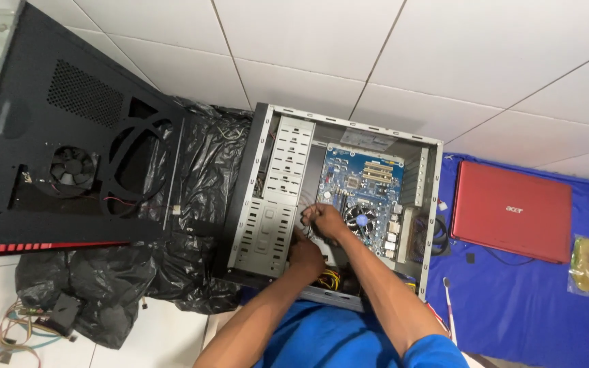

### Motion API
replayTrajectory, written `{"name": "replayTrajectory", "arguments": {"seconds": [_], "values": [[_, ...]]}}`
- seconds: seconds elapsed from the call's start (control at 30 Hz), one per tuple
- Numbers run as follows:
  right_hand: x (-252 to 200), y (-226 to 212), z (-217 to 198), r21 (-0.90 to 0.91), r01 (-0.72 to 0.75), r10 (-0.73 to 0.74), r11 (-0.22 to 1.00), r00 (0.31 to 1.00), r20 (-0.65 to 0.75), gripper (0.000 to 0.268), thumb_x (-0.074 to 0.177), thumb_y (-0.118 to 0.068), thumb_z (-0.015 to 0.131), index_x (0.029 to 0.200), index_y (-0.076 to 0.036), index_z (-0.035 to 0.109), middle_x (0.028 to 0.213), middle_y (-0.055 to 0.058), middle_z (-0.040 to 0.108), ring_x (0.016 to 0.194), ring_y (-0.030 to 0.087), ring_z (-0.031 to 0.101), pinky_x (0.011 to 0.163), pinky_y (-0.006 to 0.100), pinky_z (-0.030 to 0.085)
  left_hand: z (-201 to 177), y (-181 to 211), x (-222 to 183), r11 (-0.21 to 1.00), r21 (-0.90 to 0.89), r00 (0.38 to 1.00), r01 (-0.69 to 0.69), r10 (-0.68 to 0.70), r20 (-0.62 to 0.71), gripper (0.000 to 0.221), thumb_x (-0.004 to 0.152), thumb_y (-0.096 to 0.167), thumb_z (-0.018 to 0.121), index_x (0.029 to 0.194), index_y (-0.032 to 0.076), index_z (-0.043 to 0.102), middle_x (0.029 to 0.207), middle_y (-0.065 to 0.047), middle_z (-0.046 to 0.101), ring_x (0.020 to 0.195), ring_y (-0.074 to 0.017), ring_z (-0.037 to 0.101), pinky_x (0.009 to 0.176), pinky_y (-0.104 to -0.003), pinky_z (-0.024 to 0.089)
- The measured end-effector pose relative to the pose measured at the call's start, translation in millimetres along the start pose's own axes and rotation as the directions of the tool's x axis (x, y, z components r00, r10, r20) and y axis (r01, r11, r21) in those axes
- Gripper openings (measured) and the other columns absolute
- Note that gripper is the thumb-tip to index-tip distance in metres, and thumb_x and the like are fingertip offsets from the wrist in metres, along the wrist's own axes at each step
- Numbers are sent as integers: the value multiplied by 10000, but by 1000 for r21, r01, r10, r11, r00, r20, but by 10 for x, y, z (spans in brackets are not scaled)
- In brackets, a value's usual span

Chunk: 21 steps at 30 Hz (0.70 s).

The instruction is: Installing and wiring components inside a desktop PC case, including the power supply and motherboard connections.

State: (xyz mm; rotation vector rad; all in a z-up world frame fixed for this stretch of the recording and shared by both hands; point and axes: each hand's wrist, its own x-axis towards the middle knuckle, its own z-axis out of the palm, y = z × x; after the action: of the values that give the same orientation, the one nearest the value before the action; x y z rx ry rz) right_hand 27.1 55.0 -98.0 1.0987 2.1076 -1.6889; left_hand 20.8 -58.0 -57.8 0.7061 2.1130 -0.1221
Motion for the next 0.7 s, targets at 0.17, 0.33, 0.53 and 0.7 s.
{"name": "replayTrajectory", "arguments": {"seconds": [0.17,0.33,0.53,0.7], "values": [[51,-69,-49,286,38,17,957,982,-188,128,992,-166,638,1005,-109,752,766,116,754,649,201,738,627,314,594,256,-58,287,997,-67,999,-35,37,28,371,925,171,653,1120,-145,668,831,-198,691,764,-257,715,579,-384,634],[-169,-615,-183,267,112,-16,957,941,-337,226,1035,-248,578,1056,-63,707,948,197,759,918,313,749,829,418,600,313,-56,212,912,328,969,-246,228,93,192,928,119,645,906,-27,767,764,-158,717,706,-217,705,534,-381,597],[-86,-593,-176,558,59,52,828,982,-182,204,1069,-143,499,1202,-28,601,988,189,756,810,217,763,713,322,664,487,-44,355,956,247,987,-157,145,66,244,958,151,585,914,-16,757,805,-201,707,744,-252,700,573,-407,603],[-337,-329,-134,492,9,47,871,994,-102,199,989,-213,653,1119,-64,680,939,150,763,856,206,742,731,344,621,-25,120,-93,911,385,988,-148,119,98,317,997,191,510,1082,2,749,1017,-204,730,922,-274,704,693,-423,584]]}}
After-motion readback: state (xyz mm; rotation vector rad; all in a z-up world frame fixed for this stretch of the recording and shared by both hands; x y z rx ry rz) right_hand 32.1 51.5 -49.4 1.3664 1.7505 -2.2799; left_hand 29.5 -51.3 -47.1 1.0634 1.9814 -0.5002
